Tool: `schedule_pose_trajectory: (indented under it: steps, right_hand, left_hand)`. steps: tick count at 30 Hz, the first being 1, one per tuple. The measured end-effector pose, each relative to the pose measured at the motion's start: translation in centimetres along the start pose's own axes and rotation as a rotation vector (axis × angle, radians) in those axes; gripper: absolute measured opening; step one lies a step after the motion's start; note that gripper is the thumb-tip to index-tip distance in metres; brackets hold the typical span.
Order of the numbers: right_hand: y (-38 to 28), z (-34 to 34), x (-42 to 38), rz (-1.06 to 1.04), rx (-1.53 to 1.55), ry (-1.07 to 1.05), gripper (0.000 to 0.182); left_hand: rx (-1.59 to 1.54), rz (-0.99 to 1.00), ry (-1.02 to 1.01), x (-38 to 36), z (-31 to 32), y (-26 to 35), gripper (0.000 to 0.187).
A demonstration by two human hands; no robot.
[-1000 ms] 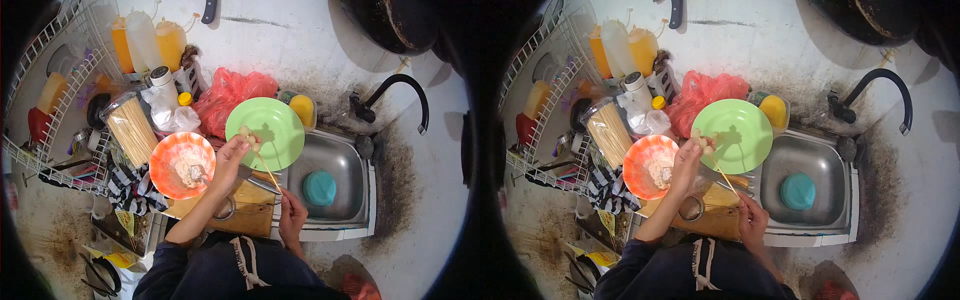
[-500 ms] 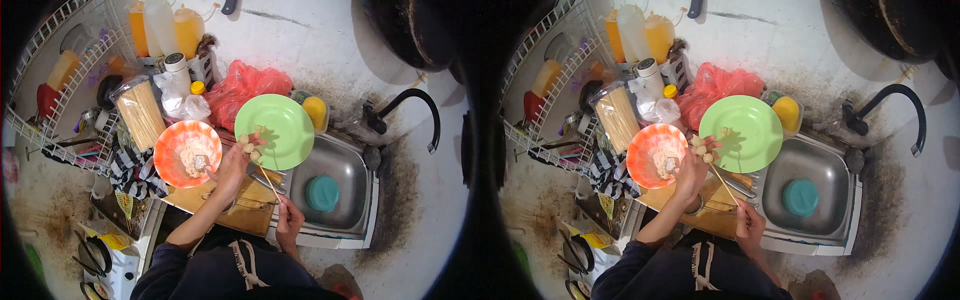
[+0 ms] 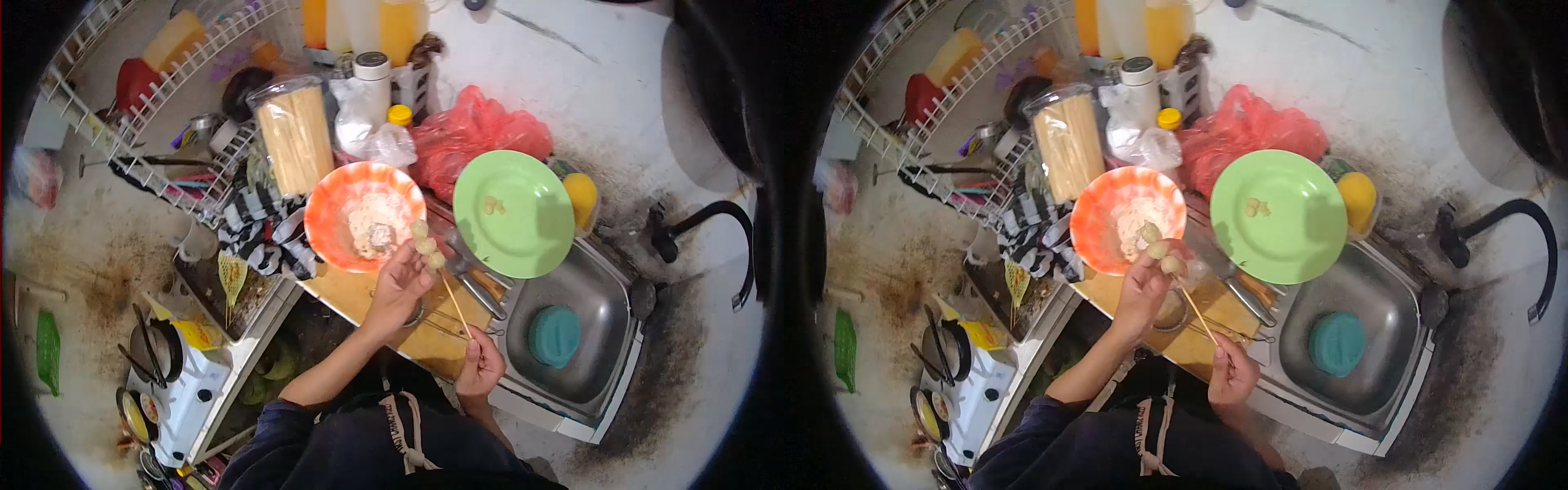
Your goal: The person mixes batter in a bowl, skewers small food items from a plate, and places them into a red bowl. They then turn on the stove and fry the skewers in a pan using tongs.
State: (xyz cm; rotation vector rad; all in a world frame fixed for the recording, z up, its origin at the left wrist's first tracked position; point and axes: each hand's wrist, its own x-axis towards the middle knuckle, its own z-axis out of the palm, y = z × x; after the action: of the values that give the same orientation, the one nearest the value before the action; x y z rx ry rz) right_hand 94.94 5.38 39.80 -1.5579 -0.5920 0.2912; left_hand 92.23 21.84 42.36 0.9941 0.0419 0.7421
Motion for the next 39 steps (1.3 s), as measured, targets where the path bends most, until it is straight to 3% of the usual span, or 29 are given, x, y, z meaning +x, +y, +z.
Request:
schedule_pose_trajectory:
  steps: [3, 5, 7, 9, 10, 12, 15, 17, 19, 23, 25, 27, 29, 33, 36, 39]
  right_hand:
    - [-1.2, 1.4, -0.4, -0.077, 0.033, -0.023, 0.027]
    - [-1.0, 2.1, -1.1, -0.096, 0.066, -0.038, 0.027]
    - [-1.1, 3.3, -2.0, -0.122, 0.102, -0.058, 0.026]
    - [-1.6, 4.7, -2.9, -0.099, 0.131, -0.019, 0.025]
    - [-2.6, 5.4, -3.5, -0.104, 0.014, -0.044, 0.023]
    - [-3.5, 8.2, -4.7, -0.144, 0.111, -0.089, 0.022]
    - [-3.5, 11.3, -7.4, -0.194, 0.205, -0.268, 0.018]
    - [-3.5, 13.6, -9.8, -0.011, 0.368, -0.394, 0.015]
    - [-3.1, 16.1, -11.9, -0.001, 0.38, -0.507, 0.012]
    - [-2.2, 20.9, -16.6, 0.129, 0.414, -0.8, 0.008]
    - [-2.4, 23.3, -19.0, 0.136, 0.431, -0.999, 0.007]
    - [-2.1, 25.1, -21.5, 0.159, 0.423, -1.079, 0.007]
    - [-1.9, 26.7, -23.4, 0.155, 0.292, -1.293, 0.007]
    - [-2.4, 29.3, -26.9, 0.249, 0.274, -1.513, 0.007]
    - [-2.7, 31.2, -28.6, 0.31, 0.222, -1.655, 0.008]
    - [-3.1, 33.4, -30.0, 0.225, 0.131, -1.796, 0.008]
  left_hand:
    - [-0.052, -0.08, 0.061, -2.2, 0.4, 1.5, 0.049]
    - [0.08, -0.149, -0.062, -3.5, 0.1, 2.2, 0.048]
    - [0.084, -0.089, -0.067, -4.7, -0.3, 2.6, 0.046]
    - [0.227, -0.157, -0.152, -6.6, -0.9, 3.4, 0.04]
    - [0.243, -0.1, -0.152, -7.7, -1.0, 4.0, 0.029]
    - [0.371, -0.033, -0.102, -9.9, -2.3, 5.4, 0.026]
    - [0.531, 0.099, 0.028, -13.5, -4.2, 8.6, 0.021]
    - [0.643, 0.129, 0.151, -16.7, -6.1, 10.0, 0.019]
    - [0.677, 0.175, 0.275, -19.8, -8.1, 11.5, 0.019]
    - [0.797, 0.18, 0.502, -26.6, -11.8, 14.9, 0.017]
    - [0.803, 0.066, 0.618, -30.6, -13.5, 16.5, 0.014]
    - [0.887, 0.104, 0.699, -34.2, -14.8, 17.7, 0.014]
    - [1.015, 0.133, 0.818, -37.3, -15.5, 19.1, 0.013]
    - [0.795, 0.111, 1.016, -42.4, -16.0, 20.3, 0.016]
    - [0.844, 0.147, 1.115, -45.1, -16.1, 20.9, 0.017]
    - [0.855, 0.206, 1.25, -47.4, -16.9, 20.9, 0.017]
